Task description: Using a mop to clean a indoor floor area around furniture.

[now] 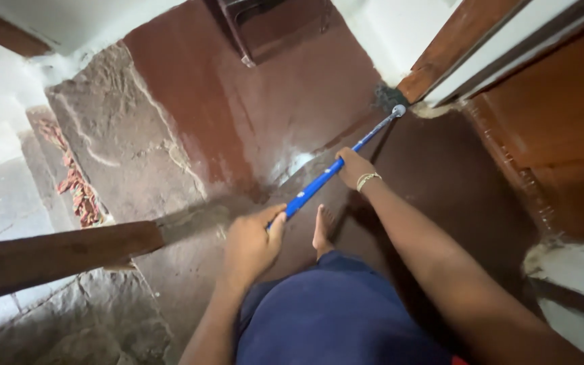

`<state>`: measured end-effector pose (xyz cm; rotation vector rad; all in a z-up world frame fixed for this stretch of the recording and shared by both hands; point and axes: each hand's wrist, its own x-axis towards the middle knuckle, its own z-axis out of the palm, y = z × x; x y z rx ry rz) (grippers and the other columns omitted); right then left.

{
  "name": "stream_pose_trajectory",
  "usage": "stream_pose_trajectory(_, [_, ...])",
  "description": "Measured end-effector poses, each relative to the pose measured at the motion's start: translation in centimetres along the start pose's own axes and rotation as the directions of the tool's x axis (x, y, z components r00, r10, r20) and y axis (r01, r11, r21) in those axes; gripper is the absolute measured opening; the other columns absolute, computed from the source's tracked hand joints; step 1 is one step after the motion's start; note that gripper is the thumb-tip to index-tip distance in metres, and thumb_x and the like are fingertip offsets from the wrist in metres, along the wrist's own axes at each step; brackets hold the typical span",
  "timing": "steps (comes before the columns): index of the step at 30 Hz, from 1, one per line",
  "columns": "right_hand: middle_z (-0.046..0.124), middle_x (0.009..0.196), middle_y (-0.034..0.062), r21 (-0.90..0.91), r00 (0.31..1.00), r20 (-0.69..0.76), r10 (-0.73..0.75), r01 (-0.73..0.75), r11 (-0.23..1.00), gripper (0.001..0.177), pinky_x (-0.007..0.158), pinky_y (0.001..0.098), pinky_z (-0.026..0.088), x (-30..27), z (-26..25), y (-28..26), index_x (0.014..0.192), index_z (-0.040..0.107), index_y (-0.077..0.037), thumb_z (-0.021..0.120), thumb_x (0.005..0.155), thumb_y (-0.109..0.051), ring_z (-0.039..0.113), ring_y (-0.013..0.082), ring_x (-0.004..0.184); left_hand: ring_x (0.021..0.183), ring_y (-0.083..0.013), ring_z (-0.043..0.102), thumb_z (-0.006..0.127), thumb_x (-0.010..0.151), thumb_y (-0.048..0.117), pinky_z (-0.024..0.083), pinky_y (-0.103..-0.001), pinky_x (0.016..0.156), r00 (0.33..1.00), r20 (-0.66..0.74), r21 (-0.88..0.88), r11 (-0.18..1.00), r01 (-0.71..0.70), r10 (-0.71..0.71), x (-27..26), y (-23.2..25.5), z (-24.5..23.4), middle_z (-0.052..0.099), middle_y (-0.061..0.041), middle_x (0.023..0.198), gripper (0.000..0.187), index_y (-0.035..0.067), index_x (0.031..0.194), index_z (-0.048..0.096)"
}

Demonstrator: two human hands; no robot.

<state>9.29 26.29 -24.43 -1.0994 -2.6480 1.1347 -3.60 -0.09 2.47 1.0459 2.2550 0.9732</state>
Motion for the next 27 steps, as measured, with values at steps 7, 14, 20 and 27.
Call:
stream_pose_trajectory(7, [0.068,0.112,0.0173,-0.006,0.991,0.085,-0.101,0.102,0.995,0.022,0.091,0.0477,0.052,-7.1,11.2,-3.7,0.109,0.065,-0.012,0.066,0.088,-0.015,0.064,0.0407,0.108,0.083,-0.0375,0.074,0.064,0.092,0.026,0.056,-0.044,0.071,0.997,-0.01,0.106,0.991,0.08,-0.079,-12.4,-5.9,-6.4,0.076,-0.018,0.093,0.027,0.013,0.11,0.079])
stream_pose_trajectory(14, [0.067,0.108,0.0112,-0.085,0.846,0.283,-0.451,0.491,0.867,0.02,0.078,0.0485,0.055,-14.1,25.4,-14.9,0.101,0.066,-0.017,0.07,0.081,-0.018,0.068,0.0371,0.096,0.068,-0.0228,0.075,0.062,0.093,0.027,0.057,-0.036,0.067,0.903,-0.228,0.051,0.922,0.385,-0.365,-31.1,-17.3,-13.6,0.077,-0.012,0.08,0.03,0.017,0.117,0.077])
stream_pose_trajectory(20, [0.066,0.107,0.0118,-0.063,0.745,0.448,-0.493,0.577,0.814,0.02,0.075,0.0499,0.056,-21.6,28.3,-28.6,0.101,0.065,-0.015,0.071,0.089,-0.031,0.068,0.0367,0.092,0.048,-0.0119,0.058,0.053,0.103,0.03,0.05,-0.029,0.05,0.708,-0.338,-0.392,0.777,0.493,-0.62,-49.4,-34.4,-18.5,0.067,-0.008,0.062,0.036,0.016,0.132,0.068])
stream_pose_trajectory(27, [0.064,0.115,0.0112,-0.065,0.756,0.382,-0.531,0.595,0.801,0.025,0.075,0.0495,0.056,-17.8,34.5,-22.0,0.114,0.061,-0.015,0.066,0.091,-0.025,0.068,0.037,0.094,0.052,-0.0123,0.06,0.053,0.102,0.026,0.05,-0.03,0.051,0.724,-0.42,-0.255,0.836,0.485,-0.548,-40.1,-23.7,-17.9,0.064,-0.008,0.062,0.035,0.01,0.127,0.071])
